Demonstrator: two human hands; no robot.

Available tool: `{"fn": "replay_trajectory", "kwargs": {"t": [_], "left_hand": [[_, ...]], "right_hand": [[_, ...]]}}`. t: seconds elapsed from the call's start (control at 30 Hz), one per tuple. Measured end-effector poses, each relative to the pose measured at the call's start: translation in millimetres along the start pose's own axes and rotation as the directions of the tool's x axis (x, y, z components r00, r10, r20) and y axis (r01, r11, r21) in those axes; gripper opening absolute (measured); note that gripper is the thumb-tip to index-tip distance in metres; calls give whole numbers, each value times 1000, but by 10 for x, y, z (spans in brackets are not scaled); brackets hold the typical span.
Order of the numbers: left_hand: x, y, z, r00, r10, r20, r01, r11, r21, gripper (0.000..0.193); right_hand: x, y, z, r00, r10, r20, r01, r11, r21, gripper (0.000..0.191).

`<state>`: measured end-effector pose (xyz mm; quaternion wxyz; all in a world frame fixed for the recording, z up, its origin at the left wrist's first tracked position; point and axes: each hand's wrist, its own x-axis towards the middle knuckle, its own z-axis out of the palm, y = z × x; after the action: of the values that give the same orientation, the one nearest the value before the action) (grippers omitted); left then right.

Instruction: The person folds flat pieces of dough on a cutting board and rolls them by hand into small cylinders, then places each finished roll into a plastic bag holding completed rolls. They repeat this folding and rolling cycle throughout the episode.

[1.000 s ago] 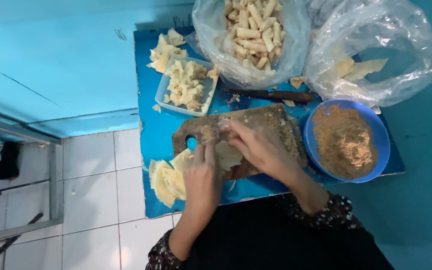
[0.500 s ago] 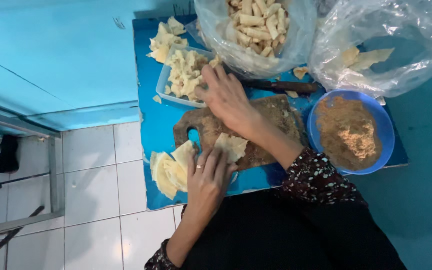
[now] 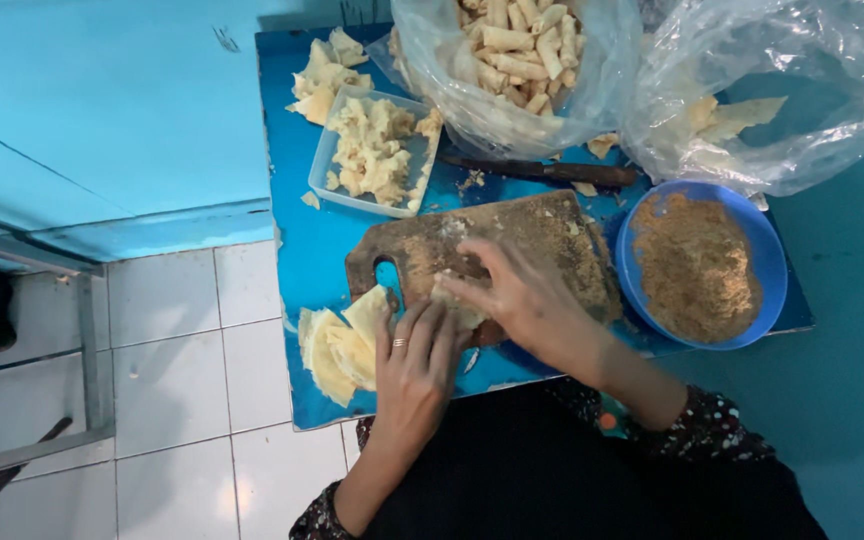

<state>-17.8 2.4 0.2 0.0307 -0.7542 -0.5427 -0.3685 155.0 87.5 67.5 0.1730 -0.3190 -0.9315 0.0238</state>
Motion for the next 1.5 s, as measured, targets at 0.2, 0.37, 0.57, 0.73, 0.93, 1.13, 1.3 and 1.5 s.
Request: {"fn": "replay_trajectory", "kwargs": {"t": [0.2, 0.37, 0.57, 0.73, 0.93, 1.13, 1.3, 1.5], "left_hand": [[-35, -30, -15, 1000, -29, 7, 30, 998, -60, 29], [-48, -66, -38, 999, -22, 35, 23, 1000, -21, 25], [-81, -160, -88, 999, -40, 23, 41, 996, -81, 24], [-85, -105, -181, 987, -157, -15, 157, 987, 19, 19], [-44, 2, -345, 949, -312, -36, 314, 931, 186, 19], [18, 71, -344, 946, -325, 14, 320, 938, 134, 22], [41, 103, -285, 941, -339, -4, 337, 933, 125, 17], [63, 128, -248, 944, -330, 3, 328, 939, 102, 13]], "right_hand": [[-103, 25, 38, 997, 62, 35, -60, 997, -51, 59], [-196, 250, -32, 978, 200, -58, -188, 968, 164, 44], [-713, 582, -500, 831, 531, -163, -479, 834, 275, 32], [-833, 656, -626, 722, 673, 161, -691, 689, 218, 56], [-943, 536, -658, 919, 394, -6, -394, 919, -19, 86], [-1164, 568, -660, 909, 396, 130, -394, 918, -38, 86], [-1249, 657, -509, 823, 540, 176, -518, 841, -158, 68], [-1166, 683, -454, 721, 691, -61, -687, 723, 66, 39]]}}
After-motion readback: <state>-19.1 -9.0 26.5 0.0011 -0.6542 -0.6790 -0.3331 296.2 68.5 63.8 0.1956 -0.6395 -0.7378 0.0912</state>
